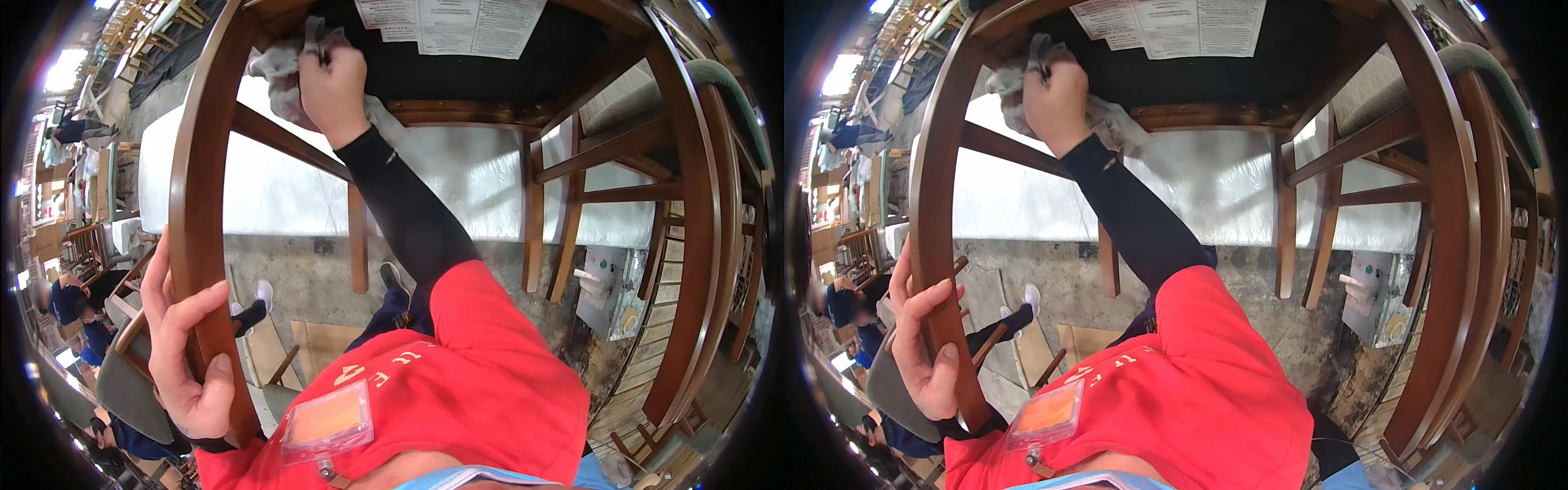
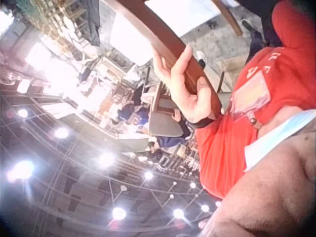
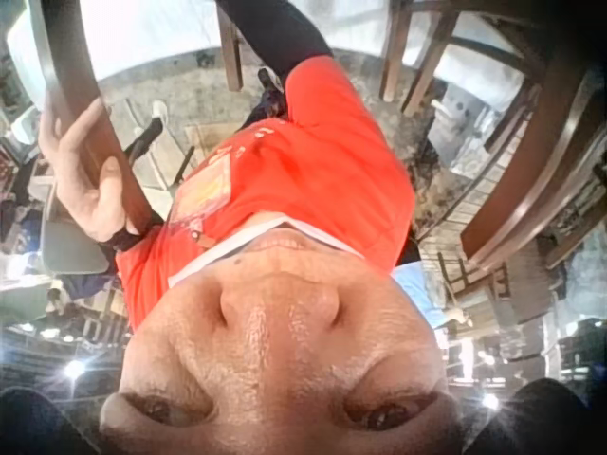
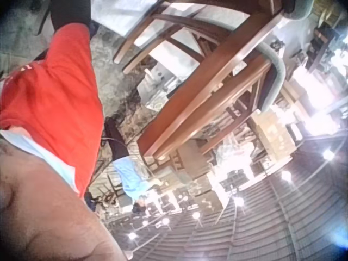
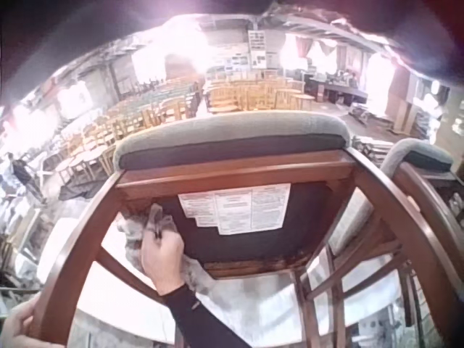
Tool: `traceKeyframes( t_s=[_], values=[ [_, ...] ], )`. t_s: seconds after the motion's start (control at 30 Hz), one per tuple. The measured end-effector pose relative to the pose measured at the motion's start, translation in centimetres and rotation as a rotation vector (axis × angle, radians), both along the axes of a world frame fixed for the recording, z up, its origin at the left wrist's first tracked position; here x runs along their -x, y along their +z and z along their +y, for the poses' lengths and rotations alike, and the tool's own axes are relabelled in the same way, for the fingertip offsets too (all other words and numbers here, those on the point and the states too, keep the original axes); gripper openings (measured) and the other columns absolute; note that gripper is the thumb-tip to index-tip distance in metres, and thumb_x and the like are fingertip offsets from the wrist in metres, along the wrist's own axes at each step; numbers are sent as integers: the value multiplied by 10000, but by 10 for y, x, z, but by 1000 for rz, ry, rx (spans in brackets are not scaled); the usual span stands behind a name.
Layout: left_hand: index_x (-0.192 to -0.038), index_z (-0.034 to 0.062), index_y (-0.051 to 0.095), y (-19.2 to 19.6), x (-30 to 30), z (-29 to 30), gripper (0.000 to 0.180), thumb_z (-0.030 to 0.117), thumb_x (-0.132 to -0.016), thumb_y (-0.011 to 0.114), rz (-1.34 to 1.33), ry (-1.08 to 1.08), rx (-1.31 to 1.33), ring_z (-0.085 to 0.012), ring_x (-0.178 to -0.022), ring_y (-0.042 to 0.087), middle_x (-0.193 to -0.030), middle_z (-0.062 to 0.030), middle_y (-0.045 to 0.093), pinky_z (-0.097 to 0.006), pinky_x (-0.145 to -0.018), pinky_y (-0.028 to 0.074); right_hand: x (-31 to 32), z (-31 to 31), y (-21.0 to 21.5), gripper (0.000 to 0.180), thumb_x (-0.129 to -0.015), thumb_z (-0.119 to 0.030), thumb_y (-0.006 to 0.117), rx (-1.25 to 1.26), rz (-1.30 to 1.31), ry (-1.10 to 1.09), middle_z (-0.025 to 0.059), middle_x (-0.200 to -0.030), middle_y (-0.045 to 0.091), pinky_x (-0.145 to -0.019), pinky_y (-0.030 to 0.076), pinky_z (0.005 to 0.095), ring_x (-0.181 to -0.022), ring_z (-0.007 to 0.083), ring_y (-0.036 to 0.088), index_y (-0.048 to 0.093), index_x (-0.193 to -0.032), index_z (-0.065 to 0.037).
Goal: The person repeatedly lifts wooden chairs with upholstered seats, wipes the underside and legs with a cloth, and sets them down. The person handles multiple chairs one at a time, rotating them to access different surfaces.
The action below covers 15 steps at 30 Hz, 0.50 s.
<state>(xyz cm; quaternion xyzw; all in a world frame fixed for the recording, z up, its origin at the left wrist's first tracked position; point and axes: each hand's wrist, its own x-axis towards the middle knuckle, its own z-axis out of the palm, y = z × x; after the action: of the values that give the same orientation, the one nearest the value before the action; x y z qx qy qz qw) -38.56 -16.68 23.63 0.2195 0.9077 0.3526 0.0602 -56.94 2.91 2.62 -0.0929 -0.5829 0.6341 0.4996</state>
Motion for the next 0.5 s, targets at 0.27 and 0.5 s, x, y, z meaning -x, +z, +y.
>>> traceKeyframes(
  t_s=[0.27, 0.5],
  values=[
    [-1092, 33, 711, 2, 3, 5, 530, 198, -619, 539, 3, 4, 21, -429, -1417, 413, -1551, -291, 356, -510, -1168, 289, 8, -2, 2, 147, -854, -73, 609, 58, 62, 17, 270, -917, 605, -691, 470, 490, -803, 452, 601, 607, -818, 70],
    [-1088, 26, 710, -1, 5, 3, 539, 186, -603, 538, 44, -15, 17, -423, -1399, 443, -1550, -297, 357, -503, -1157, 316, 9, -19, 7, 215, -916, -77, 636, 71, 162, -140, 210, -746, 585, -627, 441, 429, -653, 387, 547, 553, -775, 62]
  ],
)
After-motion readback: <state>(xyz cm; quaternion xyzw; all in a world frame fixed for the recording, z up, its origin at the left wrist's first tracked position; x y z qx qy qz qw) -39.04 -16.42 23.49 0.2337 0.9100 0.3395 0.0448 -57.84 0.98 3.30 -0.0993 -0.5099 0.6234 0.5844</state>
